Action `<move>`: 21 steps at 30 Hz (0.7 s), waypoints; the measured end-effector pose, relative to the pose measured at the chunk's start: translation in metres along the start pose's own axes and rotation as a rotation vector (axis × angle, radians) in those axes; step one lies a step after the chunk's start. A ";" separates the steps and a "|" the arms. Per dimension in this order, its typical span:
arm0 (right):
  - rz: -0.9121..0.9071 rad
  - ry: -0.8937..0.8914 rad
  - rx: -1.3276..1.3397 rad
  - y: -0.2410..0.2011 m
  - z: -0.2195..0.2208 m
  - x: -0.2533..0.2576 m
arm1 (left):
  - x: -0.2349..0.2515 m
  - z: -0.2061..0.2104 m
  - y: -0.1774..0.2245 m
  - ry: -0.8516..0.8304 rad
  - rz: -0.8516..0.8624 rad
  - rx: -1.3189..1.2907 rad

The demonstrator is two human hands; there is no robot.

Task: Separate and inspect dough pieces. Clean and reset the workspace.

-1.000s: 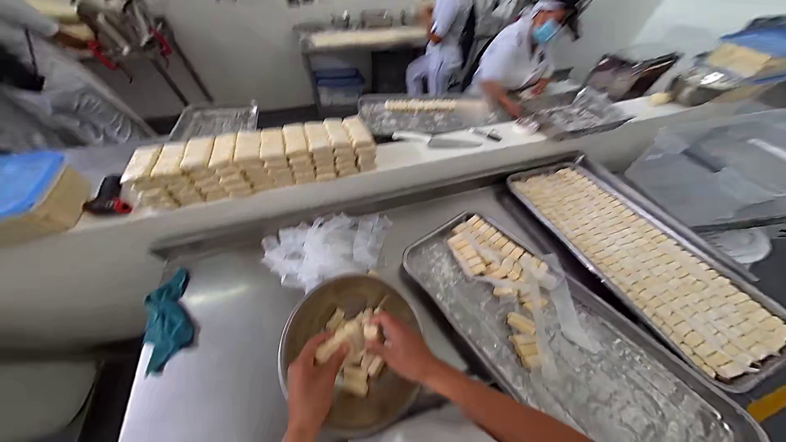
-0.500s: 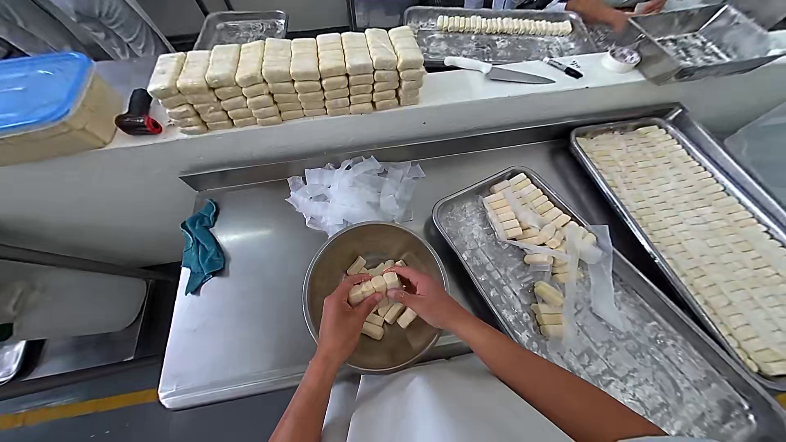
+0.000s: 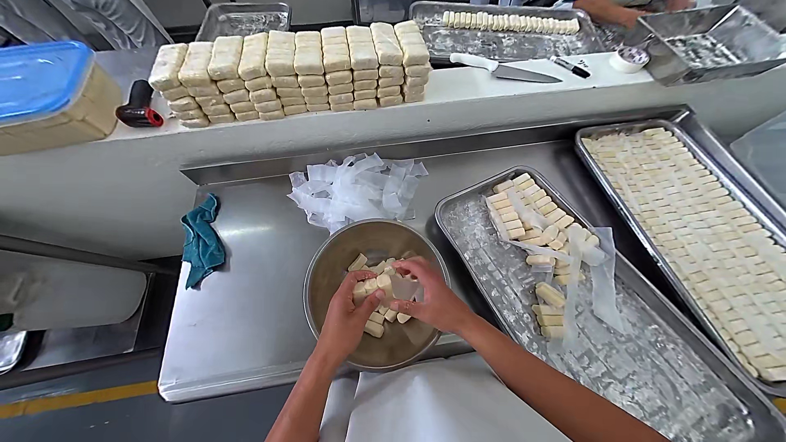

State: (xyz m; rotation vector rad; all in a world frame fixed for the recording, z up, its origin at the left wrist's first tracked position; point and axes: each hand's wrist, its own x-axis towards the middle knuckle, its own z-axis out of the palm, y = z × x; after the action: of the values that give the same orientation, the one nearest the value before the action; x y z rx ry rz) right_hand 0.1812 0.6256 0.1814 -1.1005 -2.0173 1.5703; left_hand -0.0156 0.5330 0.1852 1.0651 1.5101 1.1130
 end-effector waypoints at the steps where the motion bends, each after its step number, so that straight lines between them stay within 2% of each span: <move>1: 0.000 -0.061 0.056 -0.003 0.002 0.002 | 0.001 0.001 0.000 -0.040 -0.013 -0.022; 3: 0.023 -0.100 0.162 -0.008 0.006 0.005 | 0.002 0.004 0.000 -0.079 -0.026 -0.035; 6: 0.013 -0.039 0.177 -0.008 0.009 0.008 | 0.004 0.008 -0.001 -0.009 -0.035 -0.054; 12: -0.081 0.165 -0.138 -0.005 0.022 0.002 | 0.006 0.011 0.000 0.238 0.031 0.267; 16: 0.042 0.049 -0.027 -0.012 0.015 0.000 | 0.006 0.007 -0.003 0.252 0.026 0.141; 21: 0.030 -0.070 0.088 -0.005 0.006 -0.002 | 0.003 0.005 0.002 0.161 -0.003 -0.047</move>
State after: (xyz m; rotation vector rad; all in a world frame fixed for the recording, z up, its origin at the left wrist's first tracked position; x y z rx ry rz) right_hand 0.1765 0.6202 0.1845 -1.0610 -1.9638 1.7183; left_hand -0.0108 0.5371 0.1855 0.9598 1.6017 1.2508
